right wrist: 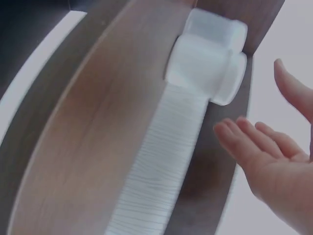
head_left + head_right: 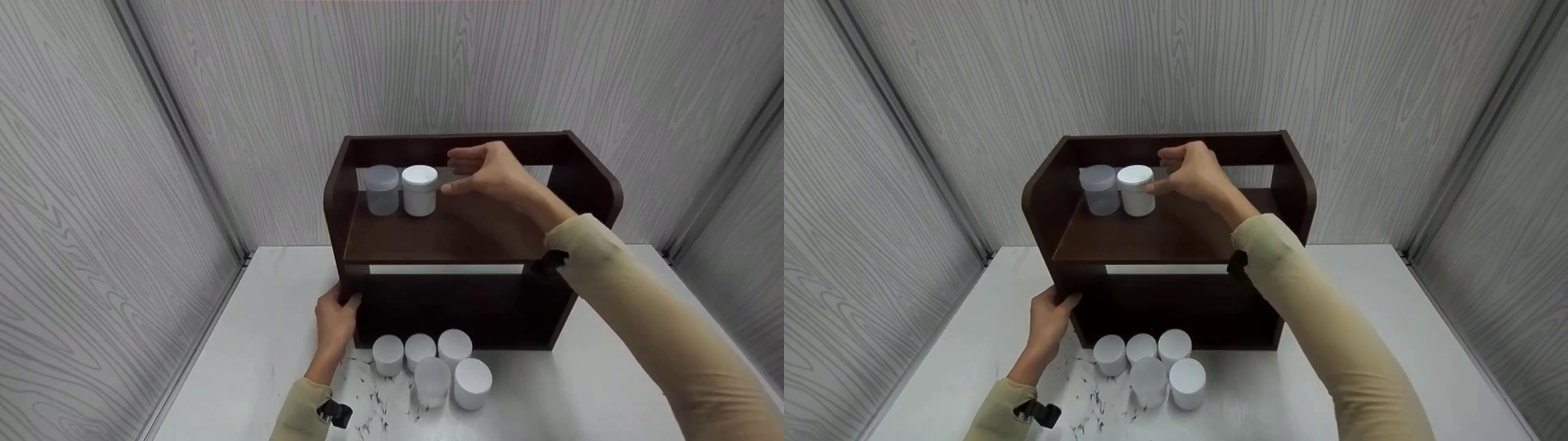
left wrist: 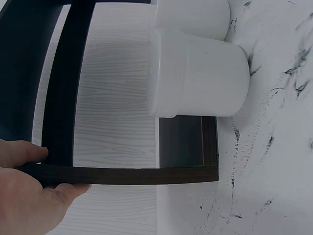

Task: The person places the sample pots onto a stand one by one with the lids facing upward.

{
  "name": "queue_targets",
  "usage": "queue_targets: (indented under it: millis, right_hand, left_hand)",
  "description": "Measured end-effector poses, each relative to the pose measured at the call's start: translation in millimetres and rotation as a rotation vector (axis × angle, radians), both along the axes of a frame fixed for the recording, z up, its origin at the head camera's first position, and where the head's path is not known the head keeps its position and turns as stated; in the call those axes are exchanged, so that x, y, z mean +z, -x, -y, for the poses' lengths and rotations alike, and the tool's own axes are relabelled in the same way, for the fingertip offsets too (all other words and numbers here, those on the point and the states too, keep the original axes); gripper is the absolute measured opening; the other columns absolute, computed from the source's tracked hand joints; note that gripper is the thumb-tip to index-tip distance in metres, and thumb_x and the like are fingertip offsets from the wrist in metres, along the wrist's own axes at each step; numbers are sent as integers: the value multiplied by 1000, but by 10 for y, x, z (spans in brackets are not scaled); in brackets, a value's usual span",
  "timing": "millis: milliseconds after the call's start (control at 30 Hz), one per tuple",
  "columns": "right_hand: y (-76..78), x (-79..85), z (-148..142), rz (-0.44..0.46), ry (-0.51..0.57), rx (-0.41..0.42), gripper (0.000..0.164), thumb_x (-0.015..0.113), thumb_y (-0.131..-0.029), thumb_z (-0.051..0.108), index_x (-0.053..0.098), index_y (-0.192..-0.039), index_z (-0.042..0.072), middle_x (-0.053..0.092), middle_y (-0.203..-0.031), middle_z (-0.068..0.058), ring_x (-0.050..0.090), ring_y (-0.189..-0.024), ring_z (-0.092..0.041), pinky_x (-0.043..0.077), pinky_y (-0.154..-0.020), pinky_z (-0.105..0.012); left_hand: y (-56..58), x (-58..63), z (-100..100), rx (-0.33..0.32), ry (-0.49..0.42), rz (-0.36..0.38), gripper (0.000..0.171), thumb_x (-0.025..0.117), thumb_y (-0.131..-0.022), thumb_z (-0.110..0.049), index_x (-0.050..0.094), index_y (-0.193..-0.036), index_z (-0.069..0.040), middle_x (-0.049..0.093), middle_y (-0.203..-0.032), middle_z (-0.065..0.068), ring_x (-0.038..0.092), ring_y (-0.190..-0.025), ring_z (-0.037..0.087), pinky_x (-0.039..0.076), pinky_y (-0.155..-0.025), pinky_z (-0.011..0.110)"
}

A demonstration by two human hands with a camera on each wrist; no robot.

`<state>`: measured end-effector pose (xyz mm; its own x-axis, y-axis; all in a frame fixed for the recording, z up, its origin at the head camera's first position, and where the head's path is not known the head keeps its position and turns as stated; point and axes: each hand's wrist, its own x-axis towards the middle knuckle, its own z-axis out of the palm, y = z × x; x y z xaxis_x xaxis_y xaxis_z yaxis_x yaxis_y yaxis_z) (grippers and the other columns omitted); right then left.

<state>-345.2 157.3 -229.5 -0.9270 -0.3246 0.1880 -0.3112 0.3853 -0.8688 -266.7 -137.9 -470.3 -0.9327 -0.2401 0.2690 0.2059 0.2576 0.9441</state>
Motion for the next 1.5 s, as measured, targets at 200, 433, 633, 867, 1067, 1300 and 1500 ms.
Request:
queue_targets:
  millis: [200,433,633,867,1067,1300,1500]
  right_hand:
    - [-403,-14,-95,-136,13,-33,62,91,-83,12,67,-139,0,70,-135,-16,66,-126,-27,53,-103,-36]
    - [-875,-189,-181,-208,64,-57,49,91,-84,11,74,-127,-1,76,-121,-13,72,-115,-29,58,-89,-27]
    - [-1198,-450,-218,-289,137,-87,35,92,-82,6,80,-115,2,79,-111,-11,76,-102,-23,60,-84,-29]
    - [-1470,-833,-222,-307,238,-74,30,88,-82,-4,80,-111,1,78,-109,-14,76,-102,-28,59,-88,-35]
    - [-1559,-1216,-251,-268,249,-108,32,89,-82,-3,80,-112,3,78,-107,-12,76,-102,-22,58,-91,-36]
    - [-1590,-1694,-342,-131,255,-150,31,90,-81,-1,79,-111,0,78,-107,-16,76,-101,-20,60,-88,-34]
    - [-1624,-2004,-409,-33,249,-147,36,90,-82,3,76,-115,-5,77,-110,-19,76,-100,-24,60,-87,-31]
  left_hand:
    - [16,8,34,9,2,-18,36,64,-98,-1,65,-131,13,69,-125,28,65,-121,40,51,-103,53]
    - [25,17,50,4,-5,-6,36,65,-98,-2,65,-131,13,69,-125,28,65,-120,39,51,-103,52]
    - [8,11,64,25,13,-7,36,65,-97,-1,66,-130,12,71,-123,27,66,-120,40,51,-102,53]
    - [-18,20,91,-16,-32,8,39,62,-101,-2,61,-138,12,67,-131,28,62,-126,40,49,-106,51]
    - [-5,23,124,4,-23,6,41,62,-100,-2,60,-138,13,66,-131,29,62,-126,41,49,-106,52]
    - [10,7,154,8,-23,4,38,64,-100,-2,63,-136,11,68,-128,26,64,-123,38,50,-104,51]
    - [9,3,151,18,-10,4,37,63,-99,-2,64,-135,10,69,-128,26,64,-123,39,50,-105,51]
